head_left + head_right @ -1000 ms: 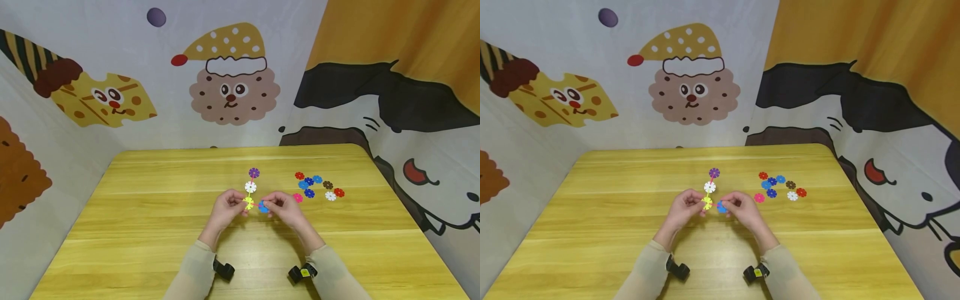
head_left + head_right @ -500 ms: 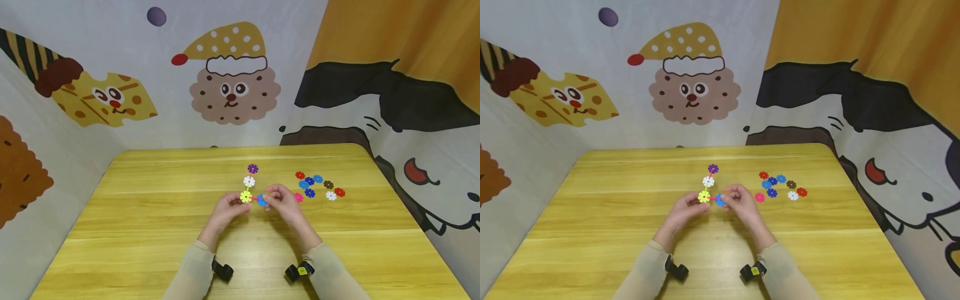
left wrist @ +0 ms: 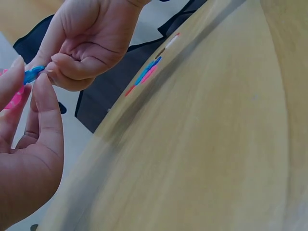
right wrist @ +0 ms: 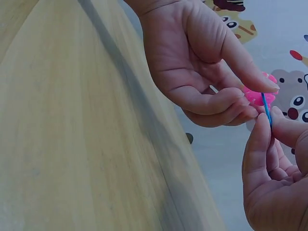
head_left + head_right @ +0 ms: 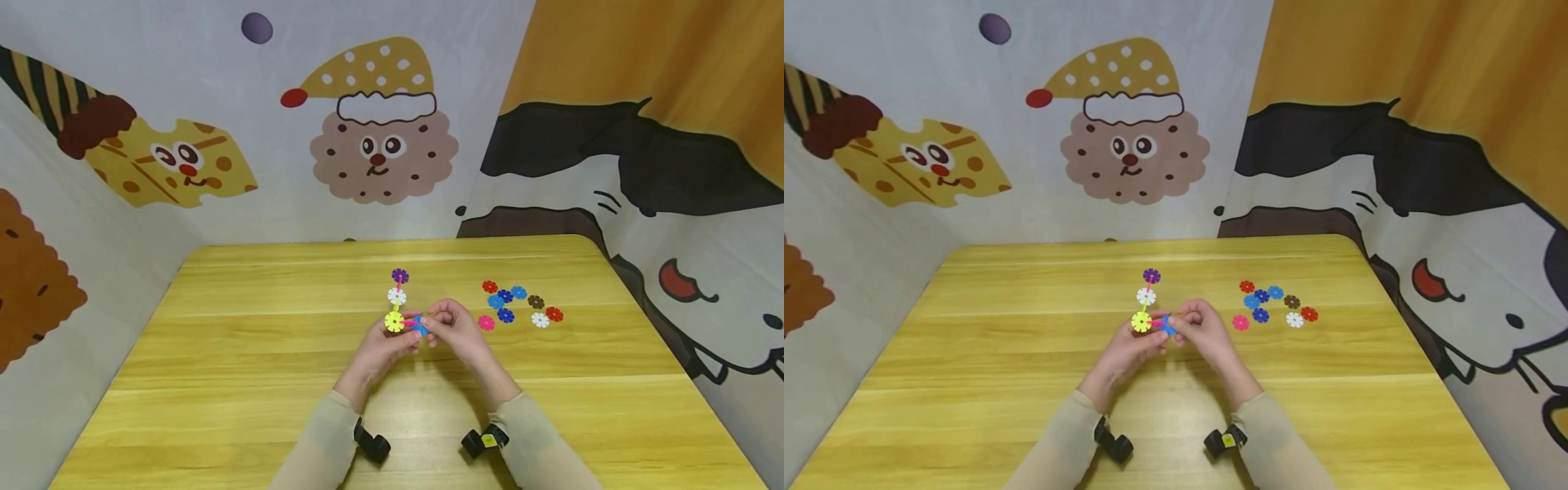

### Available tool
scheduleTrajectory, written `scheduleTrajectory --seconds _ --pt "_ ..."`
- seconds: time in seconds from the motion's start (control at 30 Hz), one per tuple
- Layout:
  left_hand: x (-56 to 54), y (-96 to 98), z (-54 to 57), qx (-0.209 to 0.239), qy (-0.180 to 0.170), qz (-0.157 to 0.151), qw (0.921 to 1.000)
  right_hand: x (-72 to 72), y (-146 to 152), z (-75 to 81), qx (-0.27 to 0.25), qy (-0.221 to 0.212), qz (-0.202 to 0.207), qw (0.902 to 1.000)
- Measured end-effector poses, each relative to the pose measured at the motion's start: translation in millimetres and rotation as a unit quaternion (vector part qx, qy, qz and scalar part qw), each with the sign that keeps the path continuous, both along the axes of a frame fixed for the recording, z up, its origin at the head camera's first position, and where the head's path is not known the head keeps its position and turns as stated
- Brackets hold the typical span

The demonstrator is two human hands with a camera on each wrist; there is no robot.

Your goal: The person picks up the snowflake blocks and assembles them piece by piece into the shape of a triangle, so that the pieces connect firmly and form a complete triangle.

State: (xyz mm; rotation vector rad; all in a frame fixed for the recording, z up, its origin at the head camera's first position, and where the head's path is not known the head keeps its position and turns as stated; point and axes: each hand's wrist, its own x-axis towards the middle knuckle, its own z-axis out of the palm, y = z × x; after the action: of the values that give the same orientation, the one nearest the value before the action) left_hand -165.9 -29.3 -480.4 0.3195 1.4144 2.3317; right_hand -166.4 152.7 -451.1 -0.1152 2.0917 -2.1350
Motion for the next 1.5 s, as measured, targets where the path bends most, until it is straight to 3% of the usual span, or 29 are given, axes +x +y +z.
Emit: scheduleTrajectory --seconds 0.27,0.43,0.57,0.97,1.23,1.5 --pt "1.3 2.9 -1.4 0.049 -0.027 -0.004 0.9984 -0.4 1 -1.5 0.015 0.005 0.012 0.9998" --pt "1.8 4.3 -2.0 0.098 -0.058 -0.01 0.9934 0.0 1 -1.8 0.013 0.008 0.015 0.9998" --pt "1.5 5.0 -1.0 0.115 -0.063 -0.015 0.9913 -0.7 1 -3.0 0.02 0.004 0.011 0.9997" --pt "0.9 1.0 0.4 0.075 -0.085 -0.005 0.9935 -2.9 21 -12.7 0.049 0.02 -0.001 0.9986" --pt "0.0 -3.2 2.4 0.063 -0.089 -0.006 0.994 -3.9 62 -11.6 0.123 0.039 0.022 0.9914" --pt "-1.1 -8.5 3.0 0.062 -0.086 -0.005 0.9943 -2.7 114 -7.0 0.196 0.054 -0.014 0.9791"
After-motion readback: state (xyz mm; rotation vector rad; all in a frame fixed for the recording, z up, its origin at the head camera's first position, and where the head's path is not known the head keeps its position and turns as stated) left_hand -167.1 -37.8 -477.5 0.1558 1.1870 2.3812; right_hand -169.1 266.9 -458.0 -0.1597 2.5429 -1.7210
